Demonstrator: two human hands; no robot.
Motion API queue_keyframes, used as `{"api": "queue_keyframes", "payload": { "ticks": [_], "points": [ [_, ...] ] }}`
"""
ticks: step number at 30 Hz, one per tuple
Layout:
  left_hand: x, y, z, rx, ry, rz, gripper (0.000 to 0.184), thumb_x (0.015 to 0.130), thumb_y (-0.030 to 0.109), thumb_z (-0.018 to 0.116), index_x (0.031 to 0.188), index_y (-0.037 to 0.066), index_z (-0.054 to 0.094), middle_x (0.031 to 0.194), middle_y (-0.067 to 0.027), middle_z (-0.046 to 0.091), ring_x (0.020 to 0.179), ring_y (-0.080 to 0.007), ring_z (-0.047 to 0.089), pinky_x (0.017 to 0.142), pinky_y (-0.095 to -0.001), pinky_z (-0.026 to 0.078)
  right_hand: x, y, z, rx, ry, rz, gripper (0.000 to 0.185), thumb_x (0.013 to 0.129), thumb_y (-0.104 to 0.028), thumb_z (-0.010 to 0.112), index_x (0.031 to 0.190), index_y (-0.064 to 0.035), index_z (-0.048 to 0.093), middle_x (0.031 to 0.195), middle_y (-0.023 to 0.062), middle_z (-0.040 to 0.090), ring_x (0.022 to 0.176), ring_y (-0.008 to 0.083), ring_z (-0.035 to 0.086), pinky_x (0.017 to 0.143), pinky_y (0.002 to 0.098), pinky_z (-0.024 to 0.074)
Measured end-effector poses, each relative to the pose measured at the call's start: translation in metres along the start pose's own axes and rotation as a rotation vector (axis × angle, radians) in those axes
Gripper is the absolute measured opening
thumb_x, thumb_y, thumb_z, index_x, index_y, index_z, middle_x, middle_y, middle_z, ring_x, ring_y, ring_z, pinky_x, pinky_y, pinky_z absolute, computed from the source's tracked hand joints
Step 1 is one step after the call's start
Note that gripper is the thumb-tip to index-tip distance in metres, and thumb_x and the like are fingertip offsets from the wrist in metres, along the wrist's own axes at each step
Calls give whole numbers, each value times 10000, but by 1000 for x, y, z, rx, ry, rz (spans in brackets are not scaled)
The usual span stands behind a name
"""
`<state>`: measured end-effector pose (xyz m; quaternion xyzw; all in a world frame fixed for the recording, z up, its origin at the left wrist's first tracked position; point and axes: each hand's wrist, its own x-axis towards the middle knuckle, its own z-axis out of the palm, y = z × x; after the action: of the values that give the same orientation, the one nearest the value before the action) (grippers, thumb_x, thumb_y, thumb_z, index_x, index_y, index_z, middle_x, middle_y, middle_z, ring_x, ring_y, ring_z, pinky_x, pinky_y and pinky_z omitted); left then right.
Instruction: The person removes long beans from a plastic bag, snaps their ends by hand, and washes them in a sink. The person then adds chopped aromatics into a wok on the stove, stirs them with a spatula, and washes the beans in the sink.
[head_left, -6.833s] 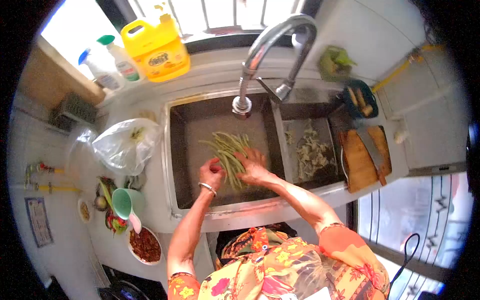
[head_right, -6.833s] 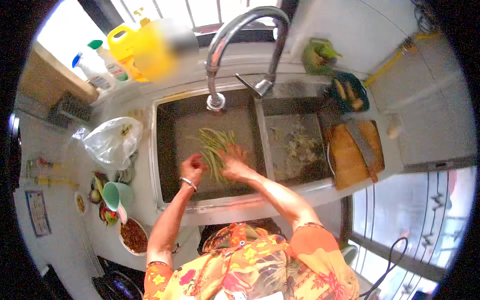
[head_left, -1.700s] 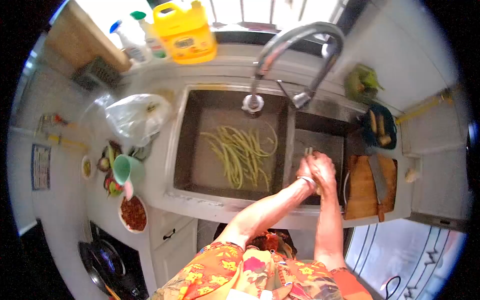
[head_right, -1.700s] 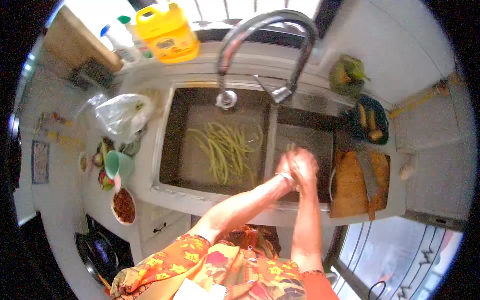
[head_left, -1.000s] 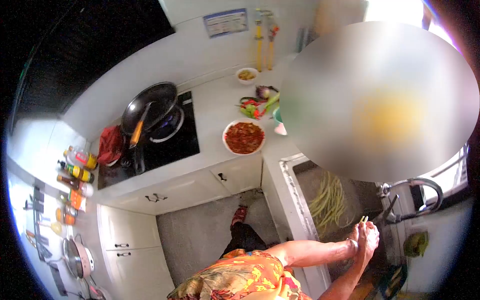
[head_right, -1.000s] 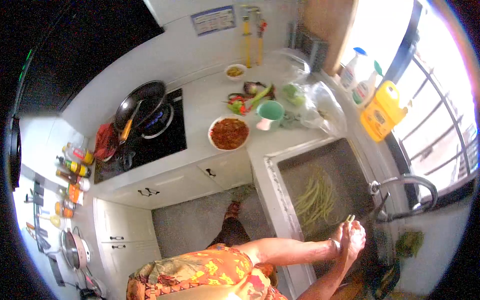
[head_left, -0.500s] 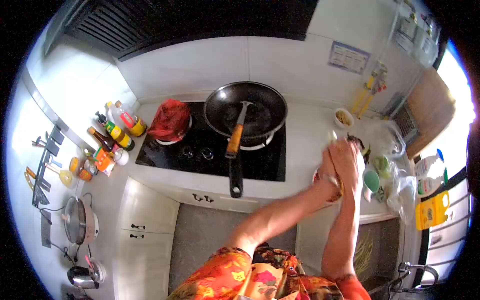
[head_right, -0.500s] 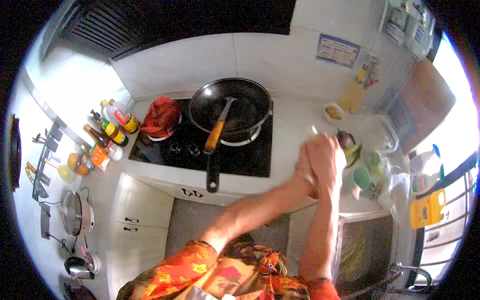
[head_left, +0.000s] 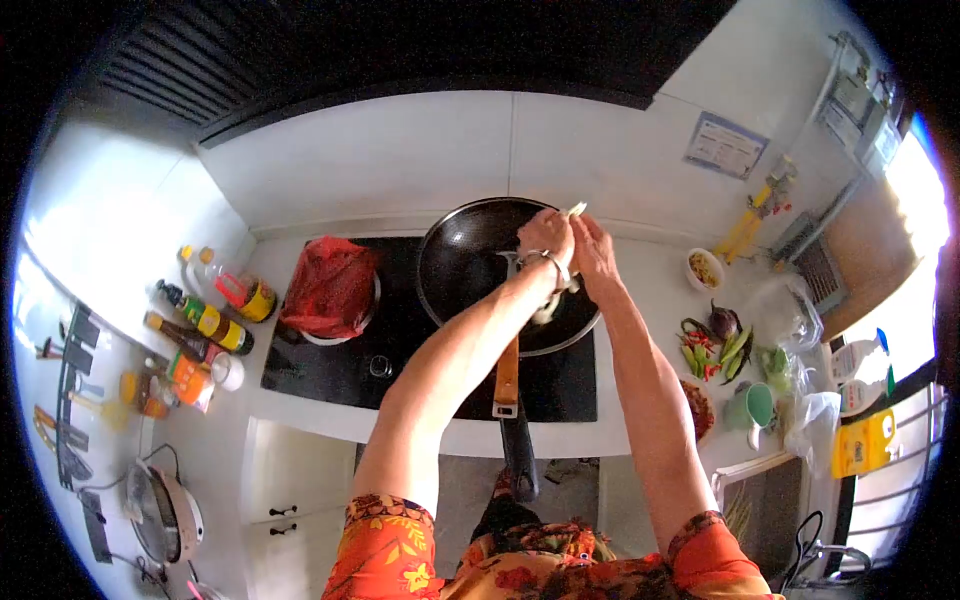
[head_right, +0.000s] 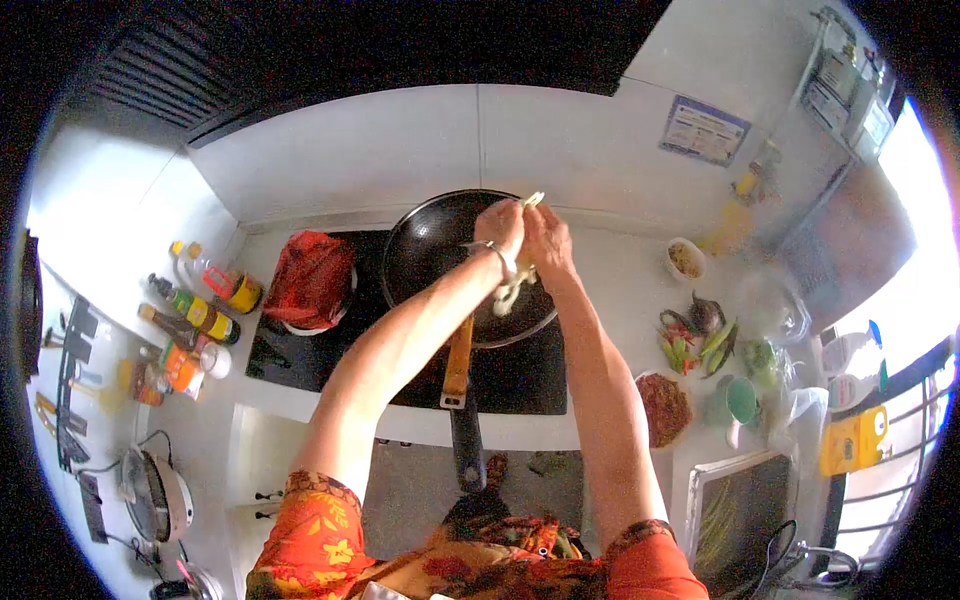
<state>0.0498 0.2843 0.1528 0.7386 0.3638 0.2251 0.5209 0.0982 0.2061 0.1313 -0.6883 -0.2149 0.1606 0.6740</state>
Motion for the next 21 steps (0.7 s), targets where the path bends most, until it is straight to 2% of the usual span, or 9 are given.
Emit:
{"api": "queue_keyframes", "payload": {
  "ticks": [5,7,8,11,13,15,16,19,21],
  "points": [
    [-14,34,-22,323,18,-24,481,720,199,491,1179,59,507,1253,-146,470,1141,-291,461,987,-364,341,26,49,-3,-933,-385,-204,271,834,-236,491,1019,-66,592,1014,162,604,968,322,567,794,389,458],
    [-14,44,-21,358,72,24,461,699,196,503,1141,67,522,1177,-167,518,1116,-301,469,982,-403,314,6,23,-7,-819,-287,-341,269,829,-235,451,898,-52,636,911,201,619,913,347,583,768,411,462],
    [-11,47,-18,357,75,63,455,687,214,525,1120,72,528,1127,-166,542,1097,-305,476,980,-418,293,-24,-40,-5,-794,-287,-126,256,778,-196,481,928,-58,634,907,214,617,890,348,591,773,415,460],
    [-21,77,-15,318,93,149,453,674,238,546,1095,70,541,1108,-153,559,1074,-306,492,978,-414,289,-42,-58,-17,-634,-177,-260,304,708,-89,503,985,-66,629,898,210,622,850,348,603,774,415,460],
    [-31,99,-1,346,131,234,427,664,230,571,1051,50,562,1075,-171,571,1025,-307,525,928,-386,358,-59,-72,-35,-343,-65,-262,271,738,-114,529,981,-41,624,898,187,637,846,259,623,760,351,480],
    [-16,98,33,-14,-18,405,410,625,163,652,1002,24,572,1010,-119,584,970,-233,521,864,-338,397,-69,-49,-68,115,-30,-418,229,785,-122,562,966,10,608,858,121,651,779,207,614,708,327,494],
    [-21,100,59,-262,-177,478,383,639,157,662,992,34,575,1004,-86,571,985,-217,491,880,-335,375,-79,-50,-90,185,54,-220,235,801,-110,558,987,32,589,840,98,635,755,181,599,686,310,499],
    [-69,127,84,-386,-655,305,481,706,258,632,1152,129,505,1185,-93,453,1116,-245,360,920,-477,274,-151,-58,-138,472,195,-222,196,786,-83,551,939,37,574,793,93,611,728,150,595,621,282,513],
    [-158,159,86,-290,-721,131,403,755,257,588,1137,158,507,1074,-33,474,987,-185,395,856,-427,318,-195,-40,-155,535,233,-223,183,804,-88,551,944,30,561,834,93,613,768,166,610,657,289,513]
  ]
}}
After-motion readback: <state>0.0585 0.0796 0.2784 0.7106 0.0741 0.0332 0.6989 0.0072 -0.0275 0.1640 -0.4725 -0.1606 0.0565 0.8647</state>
